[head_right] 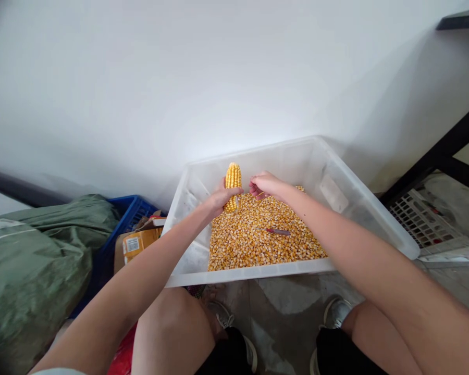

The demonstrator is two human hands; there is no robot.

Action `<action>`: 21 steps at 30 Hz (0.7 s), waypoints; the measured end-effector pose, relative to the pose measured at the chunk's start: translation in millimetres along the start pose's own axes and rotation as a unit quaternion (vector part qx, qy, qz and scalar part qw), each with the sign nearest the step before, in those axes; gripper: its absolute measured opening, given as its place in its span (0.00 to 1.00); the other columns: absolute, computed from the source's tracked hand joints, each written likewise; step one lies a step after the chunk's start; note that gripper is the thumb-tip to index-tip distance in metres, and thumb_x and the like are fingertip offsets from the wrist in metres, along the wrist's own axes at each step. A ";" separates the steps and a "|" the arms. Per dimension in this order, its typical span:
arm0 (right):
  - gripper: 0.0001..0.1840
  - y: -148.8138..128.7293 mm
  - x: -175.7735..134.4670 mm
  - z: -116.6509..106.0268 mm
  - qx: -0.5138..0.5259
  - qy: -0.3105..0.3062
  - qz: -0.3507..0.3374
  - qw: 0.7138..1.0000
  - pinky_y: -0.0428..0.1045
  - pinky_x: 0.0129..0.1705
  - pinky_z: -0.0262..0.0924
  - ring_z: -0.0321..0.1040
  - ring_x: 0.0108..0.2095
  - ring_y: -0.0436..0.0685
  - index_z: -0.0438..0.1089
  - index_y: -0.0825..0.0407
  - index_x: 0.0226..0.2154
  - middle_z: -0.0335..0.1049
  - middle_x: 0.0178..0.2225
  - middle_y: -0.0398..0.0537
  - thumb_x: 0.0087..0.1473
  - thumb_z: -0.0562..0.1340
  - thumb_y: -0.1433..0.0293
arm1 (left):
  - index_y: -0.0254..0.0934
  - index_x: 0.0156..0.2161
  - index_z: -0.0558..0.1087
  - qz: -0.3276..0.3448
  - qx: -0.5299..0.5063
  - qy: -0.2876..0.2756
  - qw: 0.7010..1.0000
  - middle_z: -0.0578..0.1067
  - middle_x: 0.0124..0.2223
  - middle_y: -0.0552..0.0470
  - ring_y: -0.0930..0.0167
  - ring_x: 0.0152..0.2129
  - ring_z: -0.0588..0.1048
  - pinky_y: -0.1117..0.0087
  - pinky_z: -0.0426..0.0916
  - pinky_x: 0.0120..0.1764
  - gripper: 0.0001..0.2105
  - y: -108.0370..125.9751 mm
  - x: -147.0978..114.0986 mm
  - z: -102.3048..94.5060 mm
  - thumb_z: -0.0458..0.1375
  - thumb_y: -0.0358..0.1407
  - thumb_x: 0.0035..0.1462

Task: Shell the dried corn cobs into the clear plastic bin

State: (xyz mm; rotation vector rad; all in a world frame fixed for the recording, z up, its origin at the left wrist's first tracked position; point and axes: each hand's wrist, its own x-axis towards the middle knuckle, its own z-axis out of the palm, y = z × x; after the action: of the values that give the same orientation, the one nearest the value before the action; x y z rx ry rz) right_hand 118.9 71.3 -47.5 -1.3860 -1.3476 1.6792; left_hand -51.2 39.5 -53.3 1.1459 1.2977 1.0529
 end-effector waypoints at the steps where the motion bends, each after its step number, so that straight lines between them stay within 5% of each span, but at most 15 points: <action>1: 0.15 0.6 0.4 0.5 -0.006 0.002 0.004 1.000 0.46 0.23 0.64 0.66 0.21 0.50 0.65 0.55 0.26 0.69 0.22 0.48 0.63 0.53 0.70 | 0.40 0.48 0.63 0.002 0.000 -0.002 1.000 0.68 0.32 0.55 0.71 0.27 0.70 0.71 0.67 0.29 0.30 -0.2 -0.5 0.1 0.68 0.31 0.37; 7: 0.11 8.2 2.1 8.4 -0.041 -0.024 0.028 0.998 0.49 0.28 0.68 0.70 0.26 0.53 0.67 0.53 0.32 0.72 0.28 0.50 0.62 0.54 0.65 | 0.39 0.49 0.62 0.012 -0.026 -0.017 0.999 0.69 0.33 0.55 0.71 0.27 0.71 0.71 0.67 0.30 0.32 -4.2 -0.9 3.2 0.66 0.28 0.36; 14: 0.15 3.9 -11.1 12.8 0.079 -0.182 0.037 0.979 0.54 0.35 0.70 0.71 0.30 0.56 0.67 0.51 0.39 0.71 0.32 0.50 0.63 0.51 0.60 | 0.39 0.49 0.63 0.022 -0.079 -0.042 0.996 0.71 0.33 0.55 0.72 0.27 0.73 0.71 0.69 0.30 0.33 8.6 -4.8 2.8 0.67 0.25 0.33; 21: 0.20 -2.1 -25.9 37.7 0.090 -0.210 -0.020 0.973 0.53 0.35 0.71 0.72 0.34 0.56 0.65 0.49 0.42 0.73 0.35 0.50 0.62 0.50 0.52 | 0.35 0.46 0.67 -0.056 -0.195 -0.051 0.978 0.70 0.24 0.54 0.70 0.20 0.72 0.70 0.68 0.23 0.25 29.2 -8.2 0.3 0.65 0.47 0.46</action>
State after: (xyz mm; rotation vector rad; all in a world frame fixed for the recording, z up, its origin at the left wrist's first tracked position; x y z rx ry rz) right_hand 90.8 36.4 -37.9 -0.9268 -1.3865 2.0883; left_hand -49.4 35.8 -23.3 0.8089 1.0073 1.0911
